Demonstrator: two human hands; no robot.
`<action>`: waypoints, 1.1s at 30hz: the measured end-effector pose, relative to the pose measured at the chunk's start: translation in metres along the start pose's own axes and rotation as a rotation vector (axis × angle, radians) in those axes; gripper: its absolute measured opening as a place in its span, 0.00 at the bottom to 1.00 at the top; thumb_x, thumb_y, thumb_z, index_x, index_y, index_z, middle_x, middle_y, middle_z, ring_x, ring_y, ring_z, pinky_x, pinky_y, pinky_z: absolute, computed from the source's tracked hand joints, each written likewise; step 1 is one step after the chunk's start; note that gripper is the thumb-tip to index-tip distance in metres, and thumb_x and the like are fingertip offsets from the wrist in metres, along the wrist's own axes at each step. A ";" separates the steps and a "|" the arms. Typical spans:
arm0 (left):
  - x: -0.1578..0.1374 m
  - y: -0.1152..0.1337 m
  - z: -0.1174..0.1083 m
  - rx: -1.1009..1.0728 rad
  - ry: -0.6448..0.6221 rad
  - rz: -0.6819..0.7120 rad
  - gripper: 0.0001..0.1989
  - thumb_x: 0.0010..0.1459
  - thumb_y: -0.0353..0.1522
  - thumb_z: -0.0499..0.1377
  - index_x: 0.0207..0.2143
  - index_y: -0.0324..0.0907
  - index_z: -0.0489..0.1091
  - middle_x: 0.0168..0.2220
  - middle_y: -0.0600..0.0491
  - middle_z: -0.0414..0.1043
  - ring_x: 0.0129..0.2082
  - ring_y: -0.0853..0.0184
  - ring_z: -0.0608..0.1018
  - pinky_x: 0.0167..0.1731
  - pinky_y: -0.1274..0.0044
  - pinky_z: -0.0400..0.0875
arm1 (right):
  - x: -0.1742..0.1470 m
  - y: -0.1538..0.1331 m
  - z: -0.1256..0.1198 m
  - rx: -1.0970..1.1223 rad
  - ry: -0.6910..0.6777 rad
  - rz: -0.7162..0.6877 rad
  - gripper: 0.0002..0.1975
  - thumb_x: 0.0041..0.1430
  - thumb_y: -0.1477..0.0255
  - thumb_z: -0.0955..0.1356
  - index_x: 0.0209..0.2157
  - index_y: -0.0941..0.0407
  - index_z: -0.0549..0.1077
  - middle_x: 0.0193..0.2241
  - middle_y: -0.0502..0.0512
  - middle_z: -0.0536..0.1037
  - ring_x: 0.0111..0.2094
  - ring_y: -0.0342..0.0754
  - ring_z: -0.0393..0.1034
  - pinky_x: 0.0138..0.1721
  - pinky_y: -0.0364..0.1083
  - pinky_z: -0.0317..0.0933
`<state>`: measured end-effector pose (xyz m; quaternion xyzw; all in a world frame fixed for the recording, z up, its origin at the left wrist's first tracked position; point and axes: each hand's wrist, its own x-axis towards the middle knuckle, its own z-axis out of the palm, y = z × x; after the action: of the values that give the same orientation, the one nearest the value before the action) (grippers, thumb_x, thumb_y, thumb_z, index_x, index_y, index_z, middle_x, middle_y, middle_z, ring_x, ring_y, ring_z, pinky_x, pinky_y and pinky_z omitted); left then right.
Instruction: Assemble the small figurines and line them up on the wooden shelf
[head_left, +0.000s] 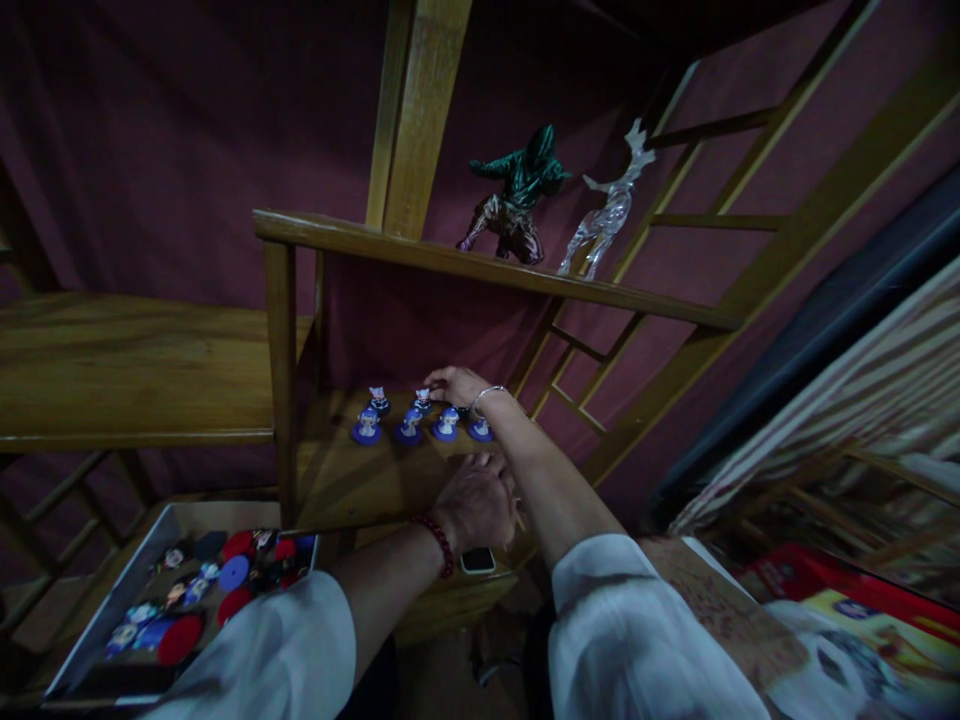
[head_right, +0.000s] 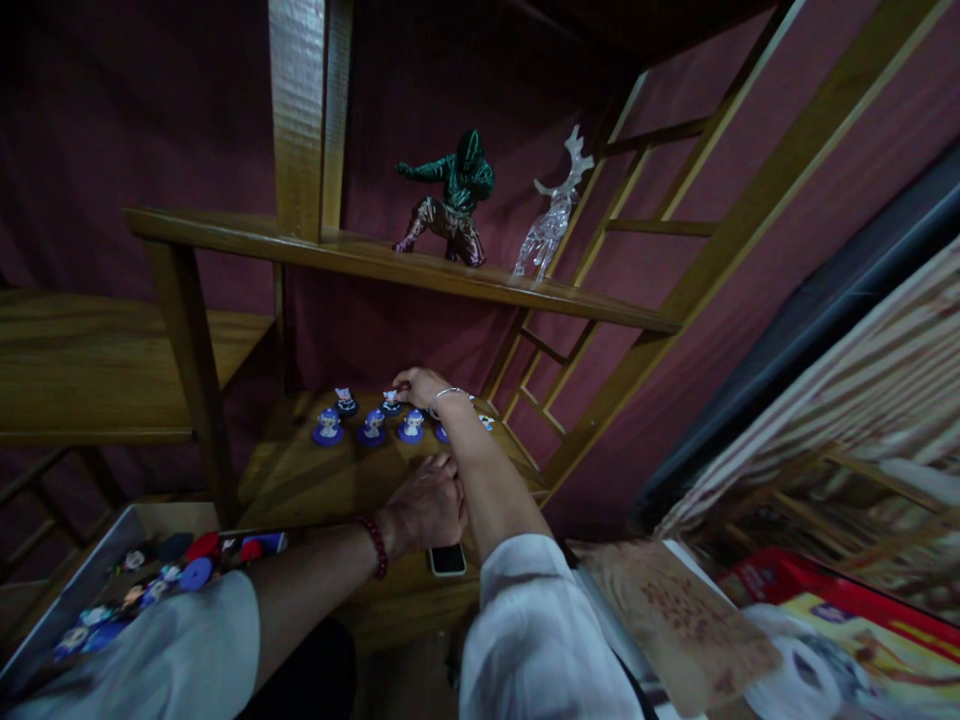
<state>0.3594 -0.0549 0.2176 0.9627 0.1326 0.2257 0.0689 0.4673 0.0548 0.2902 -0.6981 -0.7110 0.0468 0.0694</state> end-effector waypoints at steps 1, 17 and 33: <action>0.000 0.000 0.000 0.003 0.020 0.005 0.13 0.55 0.34 0.49 0.38 0.34 0.66 0.41 0.43 0.64 0.43 0.58 0.64 0.44 0.67 0.59 | -0.003 0.003 -0.003 -0.016 0.025 0.014 0.15 0.51 0.72 0.67 0.43 0.53 0.71 0.38 0.49 0.76 0.38 0.42 0.69 0.37 0.37 0.59; -0.001 0.000 0.003 0.038 0.015 0.012 0.12 0.54 0.33 0.50 0.39 0.36 0.63 0.40 0.44 0.64 0.43 0.59 0.65 0.45 0.68 0.60 | -0.086 0.031 -0.020 -0.061 0.301 0.180 0.13 0.55 0.72 0.62 0.41 0.56 0.73 0.33 0.53 0.78 0.34 0.43 0.71 0.37 0.39 0.60; -0.018 -0.001 0.002 -0.057 0.028 0.054 0.14 0.50 0.28 0.52 0.40 0.34 0.66 0.46 0.41 0.65 0.48 0.60 0.65 0.51 0.70 0.60 | -0.118 0.037 0.014 -0.060 0.312 0.170 0.17 0.52 0.73 0.66 0.46 0.54 0.69 0.45 0.54 0.73 0.44 0.45 0.68 0.48 0.42 0.58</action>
<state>0.3444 -0.0594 0.2078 0.9603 0.1009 0.2446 0.0882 0.5033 -0.0616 0.2667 -0.7561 -0.6313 -0.0775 0.1539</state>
